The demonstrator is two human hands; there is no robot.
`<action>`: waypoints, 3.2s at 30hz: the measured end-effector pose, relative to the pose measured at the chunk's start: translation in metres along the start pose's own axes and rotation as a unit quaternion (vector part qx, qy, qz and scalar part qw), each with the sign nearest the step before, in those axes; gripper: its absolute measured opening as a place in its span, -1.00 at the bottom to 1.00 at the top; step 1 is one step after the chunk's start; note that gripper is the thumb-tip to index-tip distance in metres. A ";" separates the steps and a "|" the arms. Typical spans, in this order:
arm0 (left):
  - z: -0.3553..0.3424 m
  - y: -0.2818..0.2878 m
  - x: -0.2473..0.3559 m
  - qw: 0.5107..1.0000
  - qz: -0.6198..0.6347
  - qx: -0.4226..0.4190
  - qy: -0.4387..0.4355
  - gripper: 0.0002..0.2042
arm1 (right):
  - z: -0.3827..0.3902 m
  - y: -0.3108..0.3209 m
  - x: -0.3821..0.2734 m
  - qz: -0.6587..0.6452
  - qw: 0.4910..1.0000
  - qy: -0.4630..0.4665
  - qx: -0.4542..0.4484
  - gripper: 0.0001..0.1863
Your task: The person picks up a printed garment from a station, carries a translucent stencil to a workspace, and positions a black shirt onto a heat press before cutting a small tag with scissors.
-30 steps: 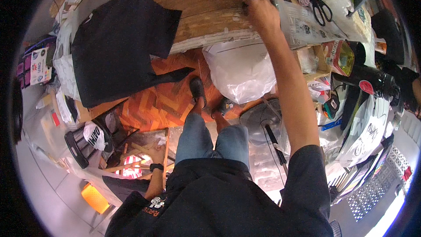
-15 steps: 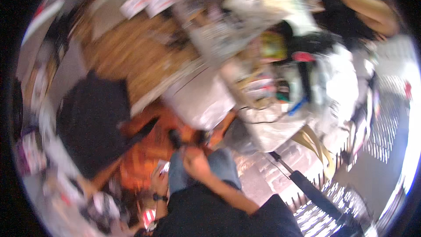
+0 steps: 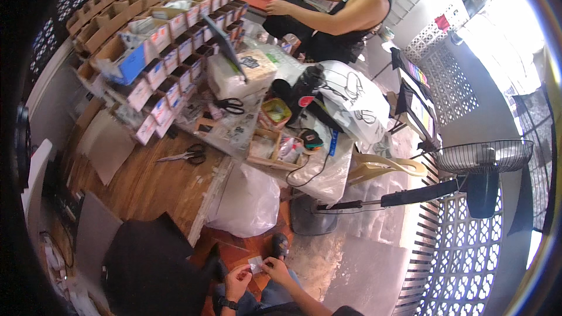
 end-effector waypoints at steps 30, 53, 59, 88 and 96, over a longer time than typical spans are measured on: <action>-0.282 -0.006 -0.527 0.793 -0.591 -0.130 0.071 -0.54 | -0.162 -0.070 0.531 0.249 0.919 -0.248 0.175 -0.51; -0.259 -0.044 -0.535 0.688 -0.698 -0.155 0.123 -0.40 | -0.172 -0.110 0.478 0.007 0.931 -0.128 0.341 -0.72; -0.297 -0.033 -0.577 0.686 -0.698 -0.205 -0.028 -0.62 | -0.189 -0.150 0.452 -0.067 0.939 -0.077 0.329 -0.75; -0.068 -0.058 -0.067 0.990 -0.080 0.038 -0.105 -0.78 | 0.121 -0.069 0.130 -0.188 0.960 -0.068 0.198 -0.61; 0.128 0.006 -0.058 0.998 0.031 -0.008 0.050 -0.68 | 0.149 -0.085 0.023 -0.257 0.958 0.012 0.126 -0.60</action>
Point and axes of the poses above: each hand's wrist, its own z-axis away from the middle knuckle, its own y-axis out of the back of the hand, x = y × z, the point moved 2 cm from there along -z, towards the middle knuckle, and after that the axes turned 1 degree about -z, right-handed, at the moved point
